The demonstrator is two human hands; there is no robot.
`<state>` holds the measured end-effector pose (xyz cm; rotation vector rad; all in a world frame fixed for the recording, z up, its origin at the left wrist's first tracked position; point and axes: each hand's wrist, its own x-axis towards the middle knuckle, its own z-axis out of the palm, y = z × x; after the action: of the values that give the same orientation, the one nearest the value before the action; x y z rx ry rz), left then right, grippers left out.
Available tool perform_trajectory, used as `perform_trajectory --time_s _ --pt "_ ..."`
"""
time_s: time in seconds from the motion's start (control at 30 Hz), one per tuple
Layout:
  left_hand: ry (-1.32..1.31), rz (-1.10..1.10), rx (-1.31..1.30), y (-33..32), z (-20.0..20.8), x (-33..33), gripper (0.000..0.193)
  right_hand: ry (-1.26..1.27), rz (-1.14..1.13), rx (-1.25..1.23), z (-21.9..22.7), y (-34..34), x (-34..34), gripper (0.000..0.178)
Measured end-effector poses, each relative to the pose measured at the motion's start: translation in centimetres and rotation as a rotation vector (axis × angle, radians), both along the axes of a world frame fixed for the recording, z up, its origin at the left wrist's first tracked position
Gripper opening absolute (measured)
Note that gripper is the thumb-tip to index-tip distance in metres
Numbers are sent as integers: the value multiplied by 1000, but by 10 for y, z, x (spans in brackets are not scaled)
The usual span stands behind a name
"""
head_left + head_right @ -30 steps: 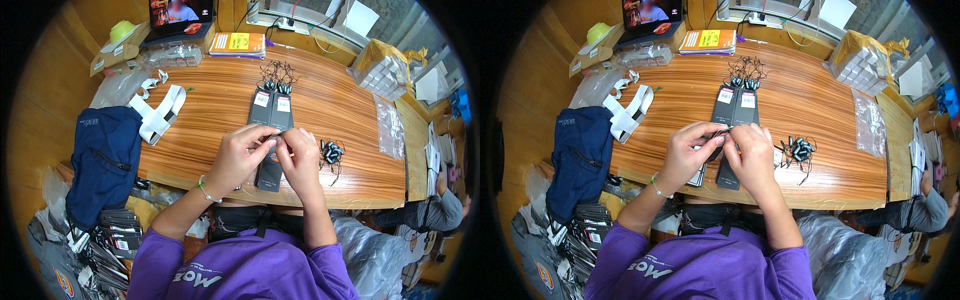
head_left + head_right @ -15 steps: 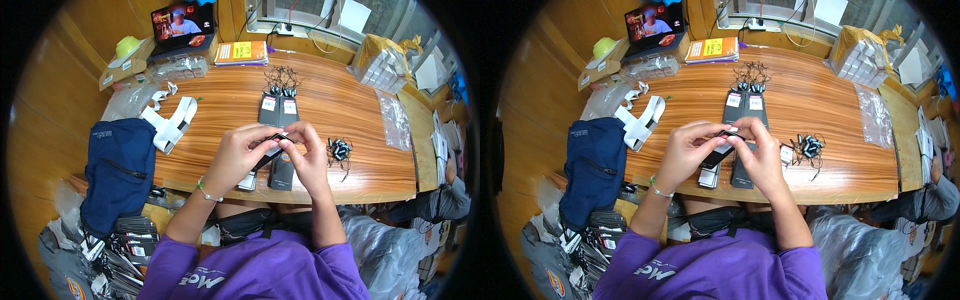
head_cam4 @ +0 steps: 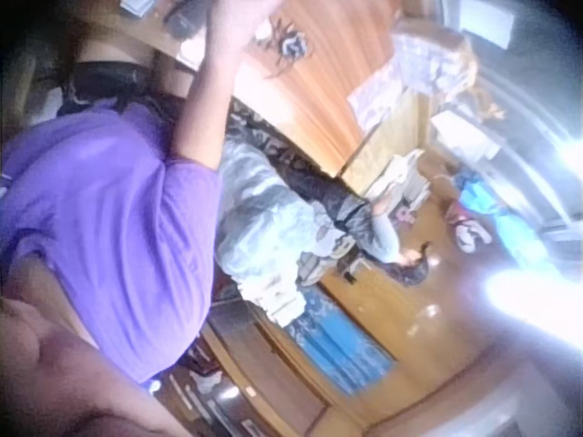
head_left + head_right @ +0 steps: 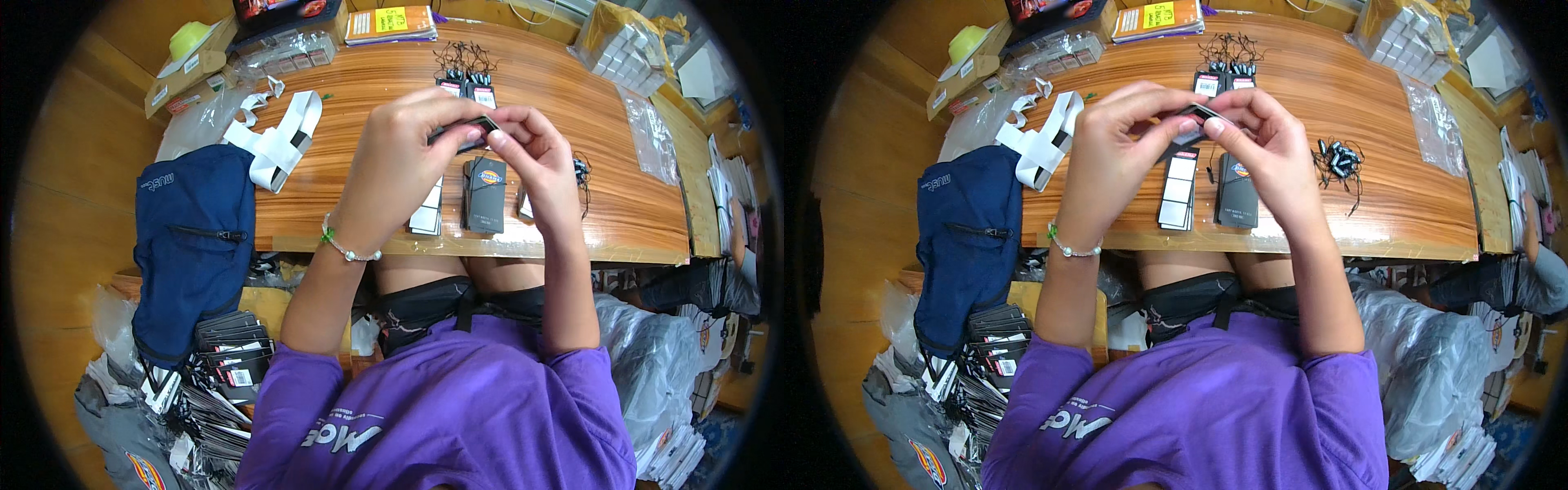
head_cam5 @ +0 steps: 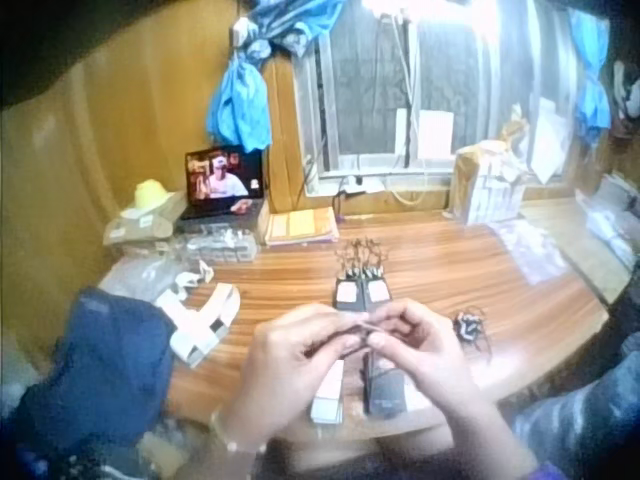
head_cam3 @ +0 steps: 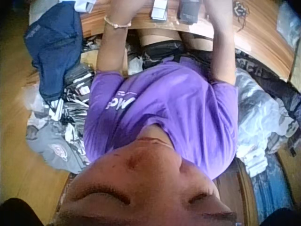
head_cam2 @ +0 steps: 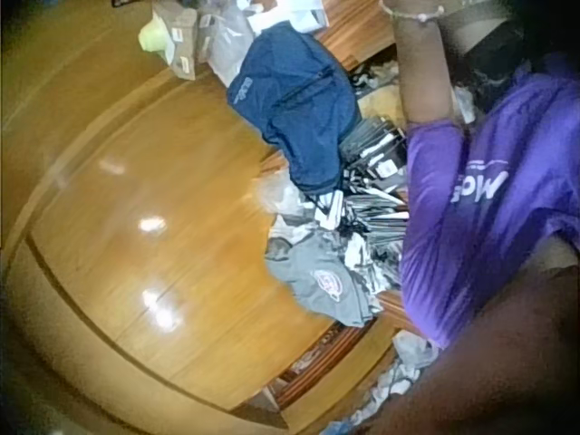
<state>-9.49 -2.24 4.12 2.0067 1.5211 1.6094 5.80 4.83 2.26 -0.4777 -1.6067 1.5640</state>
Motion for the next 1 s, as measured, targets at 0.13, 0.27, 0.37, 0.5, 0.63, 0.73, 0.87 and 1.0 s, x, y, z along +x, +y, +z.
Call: perform_trajectory --time_s 0.13,0.27,0.37,0.5,0.63,0.73,0.87,1.0 --pt "-22 36 -23 -1 1 3 15 -3 57 -209 -8 5 12 17" --pt "71 -54 -27 2 -2 4 13 41 191 -348 -21 18 17 17" --pt "98 -125 -16 5 -7 -1 13 14 292 -392 -22 28 14 14" --pt "96 -84 28 9 -10 -3 15 20 284 -240 -25 38 3 14" --pt "89 -15 -71 16 -14 -6 16 94 112 -158 -23 57 -2 15" --pt "19 29 -172 23 -20 -2 20 348 123 -270 -16 74 -4 13" --pt "-90 -10 -191 29 -28 9 23 571 225 -442 0 90 4 13" --pt "-575 -45 -382 28 -36 8 37 568 322 -225 34 97 9 13"
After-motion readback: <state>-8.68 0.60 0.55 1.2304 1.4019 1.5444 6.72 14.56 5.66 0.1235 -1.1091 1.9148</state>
